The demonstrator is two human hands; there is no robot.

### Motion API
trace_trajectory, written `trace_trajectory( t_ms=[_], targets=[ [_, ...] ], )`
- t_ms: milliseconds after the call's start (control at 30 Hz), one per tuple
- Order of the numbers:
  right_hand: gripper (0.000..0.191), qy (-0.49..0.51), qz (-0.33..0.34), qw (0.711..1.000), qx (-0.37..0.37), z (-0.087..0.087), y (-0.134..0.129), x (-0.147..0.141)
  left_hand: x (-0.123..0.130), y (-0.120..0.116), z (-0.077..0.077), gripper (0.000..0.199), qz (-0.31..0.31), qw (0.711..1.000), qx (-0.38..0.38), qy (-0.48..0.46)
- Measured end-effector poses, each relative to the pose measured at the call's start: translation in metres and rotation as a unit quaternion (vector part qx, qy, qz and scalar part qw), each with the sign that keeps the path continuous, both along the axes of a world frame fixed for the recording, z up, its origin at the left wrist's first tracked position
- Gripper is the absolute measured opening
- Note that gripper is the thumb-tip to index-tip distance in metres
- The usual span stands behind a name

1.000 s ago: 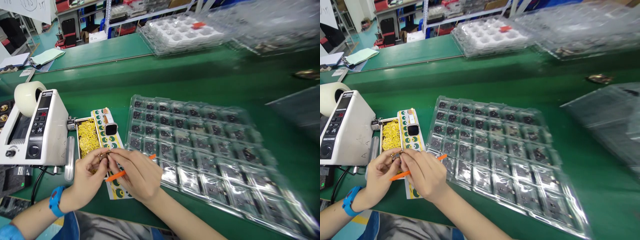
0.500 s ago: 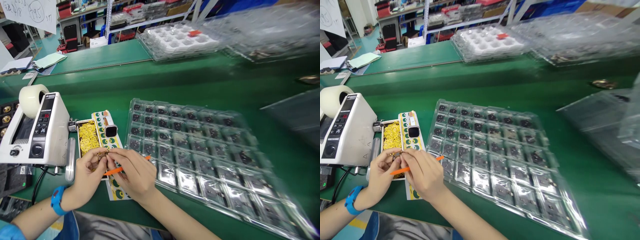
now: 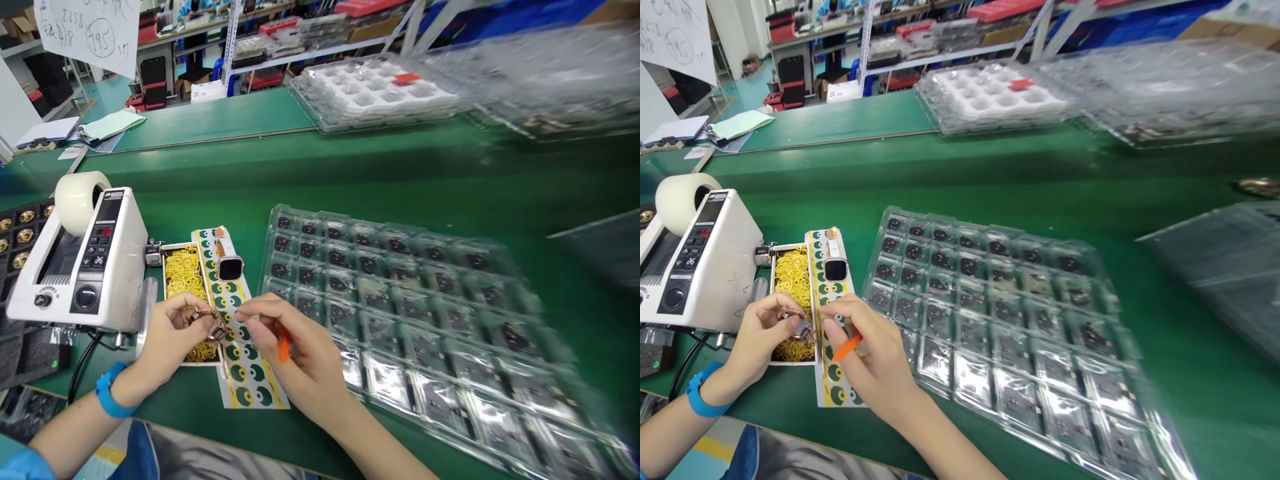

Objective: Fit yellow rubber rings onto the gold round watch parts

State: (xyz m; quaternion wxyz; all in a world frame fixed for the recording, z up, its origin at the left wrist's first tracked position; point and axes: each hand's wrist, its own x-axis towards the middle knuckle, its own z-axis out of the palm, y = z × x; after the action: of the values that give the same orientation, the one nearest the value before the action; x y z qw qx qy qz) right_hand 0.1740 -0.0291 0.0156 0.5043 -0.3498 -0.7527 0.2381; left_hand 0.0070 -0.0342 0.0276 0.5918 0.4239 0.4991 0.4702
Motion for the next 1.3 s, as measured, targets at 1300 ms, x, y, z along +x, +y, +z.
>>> trace_trajectory(
  t_ms=[1300],
  targets=[
    [0.050, 0.016, 0.080, 0.951, -0.299, 0.000, 0.000, -0.003, -0.004, 0.002, -0.007, 0.022, -0.043, 0.964, 0.202, 0.169]
  ],
)
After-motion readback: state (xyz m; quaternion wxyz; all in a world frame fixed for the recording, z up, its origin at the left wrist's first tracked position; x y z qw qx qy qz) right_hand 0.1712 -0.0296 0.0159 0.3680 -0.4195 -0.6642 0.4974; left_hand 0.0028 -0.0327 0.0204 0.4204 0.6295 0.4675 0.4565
